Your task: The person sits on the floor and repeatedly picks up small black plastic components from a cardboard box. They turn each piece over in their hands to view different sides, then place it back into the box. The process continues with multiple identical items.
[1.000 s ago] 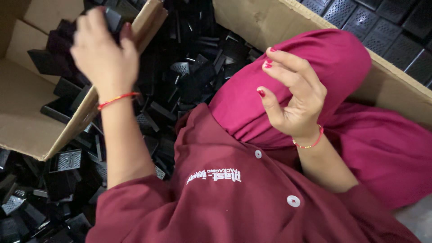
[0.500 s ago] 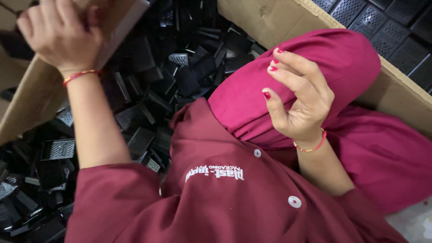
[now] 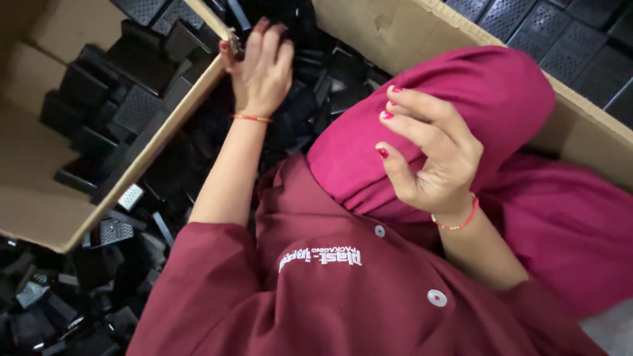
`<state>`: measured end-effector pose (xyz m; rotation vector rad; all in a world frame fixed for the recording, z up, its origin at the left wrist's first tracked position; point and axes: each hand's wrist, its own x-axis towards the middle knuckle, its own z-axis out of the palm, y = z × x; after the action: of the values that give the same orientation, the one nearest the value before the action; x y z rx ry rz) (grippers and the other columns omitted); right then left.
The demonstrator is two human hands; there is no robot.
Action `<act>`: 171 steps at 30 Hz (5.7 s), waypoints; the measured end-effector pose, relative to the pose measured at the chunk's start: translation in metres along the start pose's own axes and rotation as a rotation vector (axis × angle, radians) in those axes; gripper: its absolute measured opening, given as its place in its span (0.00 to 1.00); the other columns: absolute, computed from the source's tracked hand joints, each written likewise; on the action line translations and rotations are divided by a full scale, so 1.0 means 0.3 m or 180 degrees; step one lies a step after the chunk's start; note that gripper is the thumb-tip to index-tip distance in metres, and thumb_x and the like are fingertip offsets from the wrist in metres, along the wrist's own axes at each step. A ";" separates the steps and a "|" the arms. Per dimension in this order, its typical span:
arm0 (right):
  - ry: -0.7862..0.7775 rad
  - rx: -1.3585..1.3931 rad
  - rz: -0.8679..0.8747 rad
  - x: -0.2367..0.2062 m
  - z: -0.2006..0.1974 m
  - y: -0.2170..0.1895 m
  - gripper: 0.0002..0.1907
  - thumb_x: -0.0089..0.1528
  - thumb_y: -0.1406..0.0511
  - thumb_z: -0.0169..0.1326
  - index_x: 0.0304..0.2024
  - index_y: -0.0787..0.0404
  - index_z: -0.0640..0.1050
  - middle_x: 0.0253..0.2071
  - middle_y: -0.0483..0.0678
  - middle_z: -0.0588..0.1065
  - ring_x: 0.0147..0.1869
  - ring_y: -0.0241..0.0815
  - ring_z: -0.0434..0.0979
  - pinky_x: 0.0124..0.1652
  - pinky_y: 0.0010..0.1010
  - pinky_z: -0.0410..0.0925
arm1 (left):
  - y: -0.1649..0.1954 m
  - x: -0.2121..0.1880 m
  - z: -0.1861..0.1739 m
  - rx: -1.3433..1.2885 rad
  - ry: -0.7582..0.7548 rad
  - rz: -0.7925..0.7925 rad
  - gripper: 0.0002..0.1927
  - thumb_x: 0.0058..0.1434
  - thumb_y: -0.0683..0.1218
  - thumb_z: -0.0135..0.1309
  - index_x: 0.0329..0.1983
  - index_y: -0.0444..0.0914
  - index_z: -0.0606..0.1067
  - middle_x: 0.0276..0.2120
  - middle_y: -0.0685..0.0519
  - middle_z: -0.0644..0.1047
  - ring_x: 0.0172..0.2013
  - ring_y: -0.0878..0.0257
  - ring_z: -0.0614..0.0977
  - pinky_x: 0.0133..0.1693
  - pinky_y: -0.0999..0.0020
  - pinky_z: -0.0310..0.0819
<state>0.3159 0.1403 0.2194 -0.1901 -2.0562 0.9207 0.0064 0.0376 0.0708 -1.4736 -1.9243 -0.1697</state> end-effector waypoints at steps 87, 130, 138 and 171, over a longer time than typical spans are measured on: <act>0.0740 0.2940 0.1240 -0.078 -0.023 0.069 0.55 0.57 0.54 0.71 0.77 0.56 0.54 0.70 0.61 0.63 0.62 0.51 0.76 0.56 0.42 0.74 | -0.035 -0.019 0.597 -0.1403 0.0069 -0.3432 0.43 0.47 0.49 0.68 0.65 0.40 0.61 0.52 0.37 0.75 0.52 0.39 0.78 0.55 0.49 0.74; 0.0790 0.2626 0.0934 -0.081 -0.022 0.101 0.50 0.58 0.53 0.68 0.75 0.57 0.58 0.70 0.63 0.64 0.58 0.49 0.77 0.53 0.38 0.76 | 0.281 0.120 0.362 -0.1771 -0.3044 -0.0697 0.53 0.44 0.61 0.71 0.72 0.47 0.59 0.67 0.42 0.61 0.66 0.40 0.64 0.65 0.31 0.53; 0.0755 0.2627 0.0901 -0.095 -0.027 0.121 0.49 0.58 0.53 0.68 0.76 0.54 0.58 0.71 0.63 0.64 0.58 0.49 0.77 0.51 0.37 0.75 | 0.284 0.003 0.261 -0.1910 -0.2436 -0.0252 0.46 0.43 0.62 0.73 0.61 0.42 0.65 0.62 0.38 0.65 0.66 0.37 0.62 0.62 0.25 0.49; 0.0127 0.2428 0.1792 -0.031 0.046 -0.020 0.43 0.54 0.69 0.68 0.67 0.70 0.61 0.56 0.55 0.68 0.59 0.45 0.73 0.59 0.35 0.71 | 0.075 -0.012 -0.311 -0.7897 -0.2087 -0.2475 0.41 0.56 0.51 0.68 0.67 0.26 0.67 0.60 0.40 0.77 0.58 0.52 0.81 0.64 0.55 0.76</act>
<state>0.3125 0.1244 0.2123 -0.3703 -1.4900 1.9523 0.0683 -0.0036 0.1317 -1.4430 -2.0456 -3.7385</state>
